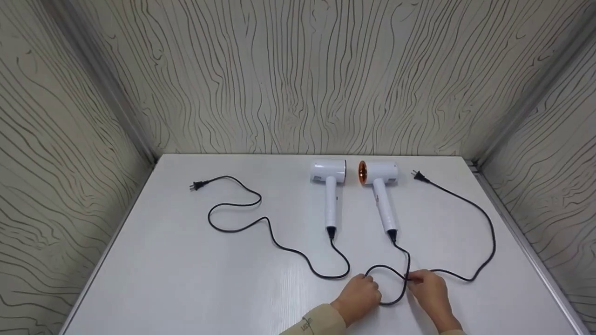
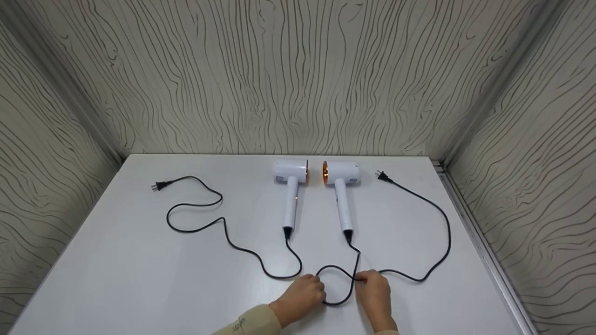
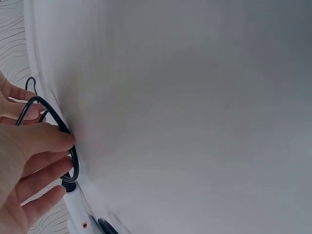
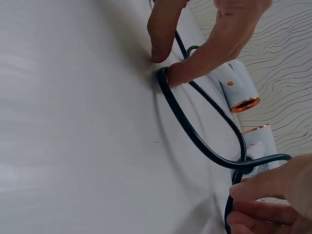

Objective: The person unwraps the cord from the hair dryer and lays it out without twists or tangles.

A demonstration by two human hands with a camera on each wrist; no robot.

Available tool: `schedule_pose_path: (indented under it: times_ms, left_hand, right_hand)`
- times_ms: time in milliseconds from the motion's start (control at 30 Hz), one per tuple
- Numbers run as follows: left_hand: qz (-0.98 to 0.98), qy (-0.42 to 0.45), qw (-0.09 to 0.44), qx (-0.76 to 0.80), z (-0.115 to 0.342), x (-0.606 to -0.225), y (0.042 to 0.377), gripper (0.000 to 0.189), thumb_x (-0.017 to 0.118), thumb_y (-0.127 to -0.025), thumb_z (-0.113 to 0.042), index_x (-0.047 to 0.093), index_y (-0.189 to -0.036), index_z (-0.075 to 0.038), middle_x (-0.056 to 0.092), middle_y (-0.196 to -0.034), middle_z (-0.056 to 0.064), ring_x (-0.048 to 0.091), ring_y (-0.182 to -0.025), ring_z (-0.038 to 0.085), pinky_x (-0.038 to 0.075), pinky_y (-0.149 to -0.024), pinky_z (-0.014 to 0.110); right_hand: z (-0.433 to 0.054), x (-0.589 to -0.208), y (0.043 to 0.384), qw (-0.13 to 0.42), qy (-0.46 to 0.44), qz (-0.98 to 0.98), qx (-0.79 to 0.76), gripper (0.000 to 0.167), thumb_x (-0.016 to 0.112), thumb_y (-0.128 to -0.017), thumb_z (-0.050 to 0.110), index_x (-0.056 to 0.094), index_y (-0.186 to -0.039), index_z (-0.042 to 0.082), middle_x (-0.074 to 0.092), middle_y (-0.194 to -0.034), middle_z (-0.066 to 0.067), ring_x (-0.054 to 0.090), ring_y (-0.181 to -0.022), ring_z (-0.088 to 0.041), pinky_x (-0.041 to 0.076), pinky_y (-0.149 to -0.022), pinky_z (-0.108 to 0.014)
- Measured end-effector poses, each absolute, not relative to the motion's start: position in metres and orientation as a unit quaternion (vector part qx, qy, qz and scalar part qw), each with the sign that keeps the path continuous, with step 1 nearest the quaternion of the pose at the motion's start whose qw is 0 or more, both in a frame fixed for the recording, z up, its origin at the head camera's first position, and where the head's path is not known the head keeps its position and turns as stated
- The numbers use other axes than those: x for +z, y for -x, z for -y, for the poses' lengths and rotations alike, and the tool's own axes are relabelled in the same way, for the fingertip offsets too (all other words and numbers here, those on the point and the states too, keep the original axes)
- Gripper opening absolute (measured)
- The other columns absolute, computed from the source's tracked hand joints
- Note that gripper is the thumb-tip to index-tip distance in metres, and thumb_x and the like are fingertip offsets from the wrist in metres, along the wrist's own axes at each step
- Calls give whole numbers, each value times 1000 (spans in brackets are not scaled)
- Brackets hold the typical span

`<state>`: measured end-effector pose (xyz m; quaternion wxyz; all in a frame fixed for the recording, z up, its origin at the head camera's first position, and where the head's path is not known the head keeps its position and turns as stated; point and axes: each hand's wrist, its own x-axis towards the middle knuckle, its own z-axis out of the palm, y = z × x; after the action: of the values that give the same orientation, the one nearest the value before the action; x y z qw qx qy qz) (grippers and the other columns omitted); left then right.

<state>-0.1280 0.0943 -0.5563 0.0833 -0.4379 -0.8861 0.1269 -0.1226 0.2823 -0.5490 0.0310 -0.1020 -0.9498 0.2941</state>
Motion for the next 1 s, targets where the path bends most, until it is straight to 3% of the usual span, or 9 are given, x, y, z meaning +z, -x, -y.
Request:
schedule_pose_path:
  times_ms: [267,733,1000]
  left_hand:
    - [867,474,133,71,-80,-559,137,13,65,-88,-21,74,-88,-31,66,-88,-14,58,-80,1,47,-64,10]
    - [857,483,103,144,-87,-561,141,15,58,-93,-26,69,-97,-35,68,-96,-21,58,-91,-1,46,-77,11]
    - [842,513,145,82,-79,-559,141,11,59,-94,-24,69,-96,-28,65,-97,-15,58,-88,0,49,-79,7]
  right_hand:
    - [-281,-554,125,26,91,952,291,8,71,-75,-4,72,-82,-2,71,-83,-15,65,-78,-25,50,-67,-24]
    - [-283,-556,127,9,99,953,286,4,74,-74,-1,71,-77,-1,68,-78,-11,61,-74,-21,46,-64,-24]
    - [-285,-554,128,-25,99,958,268,4,74,-75,2,71,-77,0,67,-81,-11,63,-78,-25,52,-74,-40]
